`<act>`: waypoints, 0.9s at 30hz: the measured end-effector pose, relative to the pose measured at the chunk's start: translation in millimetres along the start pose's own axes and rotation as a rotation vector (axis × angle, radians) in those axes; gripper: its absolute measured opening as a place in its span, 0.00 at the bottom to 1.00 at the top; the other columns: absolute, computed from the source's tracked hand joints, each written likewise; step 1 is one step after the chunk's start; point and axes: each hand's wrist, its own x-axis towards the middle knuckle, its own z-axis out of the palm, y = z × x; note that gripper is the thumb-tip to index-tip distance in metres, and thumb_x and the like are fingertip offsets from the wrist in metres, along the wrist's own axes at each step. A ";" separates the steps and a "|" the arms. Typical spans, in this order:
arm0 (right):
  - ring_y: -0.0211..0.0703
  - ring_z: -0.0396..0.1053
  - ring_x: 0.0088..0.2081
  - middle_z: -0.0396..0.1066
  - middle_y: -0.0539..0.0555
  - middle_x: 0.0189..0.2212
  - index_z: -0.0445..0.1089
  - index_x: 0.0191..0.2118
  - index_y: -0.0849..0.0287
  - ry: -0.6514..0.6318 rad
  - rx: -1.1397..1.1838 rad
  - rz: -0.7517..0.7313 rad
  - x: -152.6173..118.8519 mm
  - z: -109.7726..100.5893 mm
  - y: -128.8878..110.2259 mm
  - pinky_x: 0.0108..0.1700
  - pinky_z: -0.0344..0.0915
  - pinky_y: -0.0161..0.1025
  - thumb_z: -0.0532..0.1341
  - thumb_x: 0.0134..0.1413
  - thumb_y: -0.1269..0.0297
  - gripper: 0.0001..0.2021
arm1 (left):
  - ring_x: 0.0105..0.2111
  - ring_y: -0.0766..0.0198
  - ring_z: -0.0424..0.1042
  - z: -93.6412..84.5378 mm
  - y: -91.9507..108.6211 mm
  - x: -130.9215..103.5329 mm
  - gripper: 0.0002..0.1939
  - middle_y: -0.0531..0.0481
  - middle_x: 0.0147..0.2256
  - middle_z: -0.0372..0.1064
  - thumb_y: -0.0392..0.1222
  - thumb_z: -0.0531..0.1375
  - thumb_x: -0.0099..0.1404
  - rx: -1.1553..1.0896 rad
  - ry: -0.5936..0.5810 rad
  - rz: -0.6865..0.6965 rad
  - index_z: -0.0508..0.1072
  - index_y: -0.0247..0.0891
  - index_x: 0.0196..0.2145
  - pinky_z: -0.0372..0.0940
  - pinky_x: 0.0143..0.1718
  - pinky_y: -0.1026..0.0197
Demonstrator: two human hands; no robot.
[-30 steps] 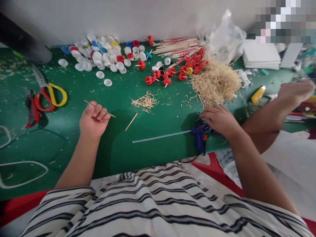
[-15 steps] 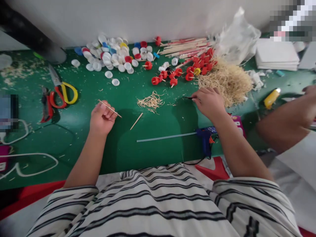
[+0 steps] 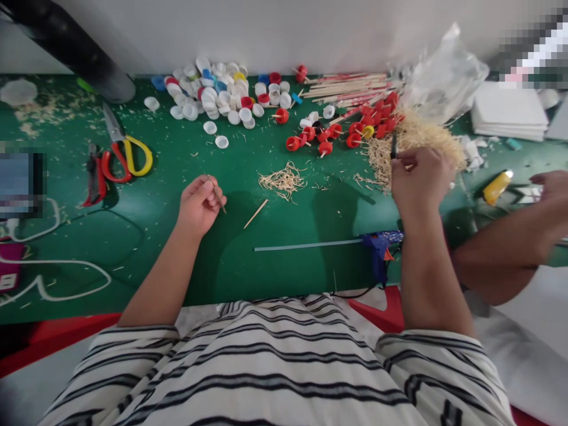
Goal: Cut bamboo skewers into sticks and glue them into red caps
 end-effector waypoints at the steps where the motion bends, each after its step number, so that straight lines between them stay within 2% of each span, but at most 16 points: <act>1: 0.55 0.75 0.46 0.80 0.60 0.40 0.79 0.44 0.57 0.012 0.019 0.012 0.2 0.7 -3.9 0.60 0.67 0.58 0.64 0.57 0.63 0.11 | 0.18 0.76 0.57 0.0 -1.3 0.0 0.22 0.61 0.17 0.58 0.52 0.81 0.51 0.013 -0.001 0.006 0.77 0.38 0.30 0.58 0.20 0.69; 4: 0.51 0.75 0.42 0.80 0.56 0.38 0.79 0.41 0.56 0.044 0.119 0.062 -0.7 4.0 -18.5 0.56 0.69 0.54 0.67 0.54 0.63 0.09 | 0.17 0.75 0.57 -0.1 -4.6 0.2 0.22 0.60 0.17 0.59 0.55 0.80 0.53 0.064 -0.012 0.018 0.77 0.38 0.29 0.59 0.20 0.68; 7: 0.44 0.73 0.35 0.80 0.57 0.39 0.80 0.43 0.59 0.046 0.252 0.094 0.0 9.7 -33.1 0.45 0.71 0.45 0.68 0.53 0.66 0.11 | 0.16 0.75 0.58 0.0 -6.4 0.4 0.23 0.60 0.16 0.59 0.57 0.80 0.53 0.097 -0.023 0.018 0.78 0.38 0.29 0.60 0.20 0.68; 11: 0.41 0.72 0.34 0.80 0.58 0.39 0.81 0.44 0.63 0.129 0.381 0.111 5.9 15.2 -49.7 0.40 0.69 0.41 0.68 0.53 0.72 0.11 | 0.16 0.75 0.58 -0.1 -7.0 0.0 0.22 0.59 0.16 0.60 0.57 0.80 0.53 0.121 -0.027 0.013 0.79 0.38 0.29 0.60 0.21 0.69; 14: 0.41 0.73 0.35 0.80 0.58 0.38 0.79 0.45 0.64 0.180 0.440 0.141 8.4 7.2 -54.5 0.40 0.69 0.41 0.67 0.53 0.75 0.12 | 0.16 0.75 0.58 -0.5 -6.8 -0.6 0.22 0.59 0.16 0.60 0.57 0.80 0.53 0.129 -0.035 0.004 0.79 0.38 0.29 0.59 0.20 0.69; 16: 0.43 0.75 0.36 0.81 0.58 0.39 0.79 0.44 0.62 0.162 0.452 0.128 6.6 -6.1 -49.3 0.41 0.70 0.42 0.67 0.52 0.76 0.13 | 0.17 0.75 0.58 -0.7 -6.5 -1.0 0.22 0.59 0.16 0.59 0.57 0.79 0.54 0.132 -0.035 0.003 0.79 0.38 0.29 0.59 0.20 0.69; 18: 0.44 0.76 0.37 0.81 0.57 0.39 0.80 0.43 0.59 0.040 0.428 0.011 2.6 -21.8 -36.4 0.42 0.71 0.43 0.70 0.50 0.73 0.12 | 0.17 0.75 0.59 -0.9 -6.2 -1.3 0.22 0.59 0.16 0.59 0.57 0.79 0.55 0.139 -0.031 0.005 0.78 0.37 0.30 0.59 0.21 0.69; 19: 0.45 0.76 0.37 0.82 0.56 0.39 0.81 0.42 0.57 -0.081 0.386 -0.086 0.3 -28.5 -27.8 0.44 0.71 0.44 0.71 0.50 0.70 0.11 | 0.17 0.75 0.60 -1.0 -6.2 -1.3 0.22 0.59 0.16 0.60 0.57 0.79 0.55 0.143 -0.029 0.004 0.78 0.37 0.30 0.59 0.21 0.69; 21: 0.46 0.75 0.36 0.81 0.53 0.34 0.82 0.36 0.53 -0.421 0.254 -0.240 -3.5 -35.7 -9.0 0.44 0.70 0.45 0.73 0.48 0.69 0.08 | 0.17 0.74 0.60 -1.0 -6.3 -1.2 0.22 0.59 0.16 0.60 0.57 0.79 0.55 0.154 -0.029 0.001 0.78 0.36 0.30 0.59 0.21 0.69; 23: 0.47 0.75 0.35 0.80 0.52 0.31 0.81 0.31 0.52 -0.733 0.121 -0.308 -5.6 -32.9 8.2 0.43 0.69 0.45 0.72 0.47 0.71 0.06 | 0.17 0.74 0.61 -0.9 -6.5 -0.8 0.22 0.58 0.16 0.60 0.56 0.79 0.55 0.163 -0.030 -0.005 0.78 0.36 0.30 0.60 0.21 0.68; 24: 0.47 0.75 0.35 0.81 0.52 0.31 0.80 0.30 0.52 -0.842 0.076 -0.318 -6.1 -28.7 15.1 0.44 0.69 0.45 0.71 0.47 0.72 0.06 | 0.17 0.74 0.61 -0.7 -6.5 -0.6 0.21 0.58 0.16 0.60 0.55 0.79 0.55 0.165 -0.029 -0.007 0.78 0.36 0.30 0.60 0.21 0.68; 26: 0.47 0.76 0.36 0.81 0.52 0.32 0.81 0.33 0.53 -0.930 0.019 -0.316 -6.4 -17.8 24.5 0.44 0.68 0.44 0.70 0.51 0.71 0.05 | 0.17 0.74 0.61 -0.3 -6.4 -0.1 0.20 0.58 0.16 0.60 0.54 0.79 0.55 0.164 -0.024 -0.003 0.79 0.36 0.30 0.60 0.21 0.69; 27: 0.48 0.76 0.37 0.81 0.53 0.34 0.81 0.35 0.53 -0.900 -0.011 -0.317 -6.3 -12.6 27.1 0.43 0.68 0.44 0.70 0.53 0.69 0.05 | 0.17 0.74 0.61 0.0 -6.2 0.1 0.20 0.58 0.16 0.60 0.53 0.79 0.55 0.161 -0.021 0.003 0.79 0.36 0.30 0.60 0.21 0.69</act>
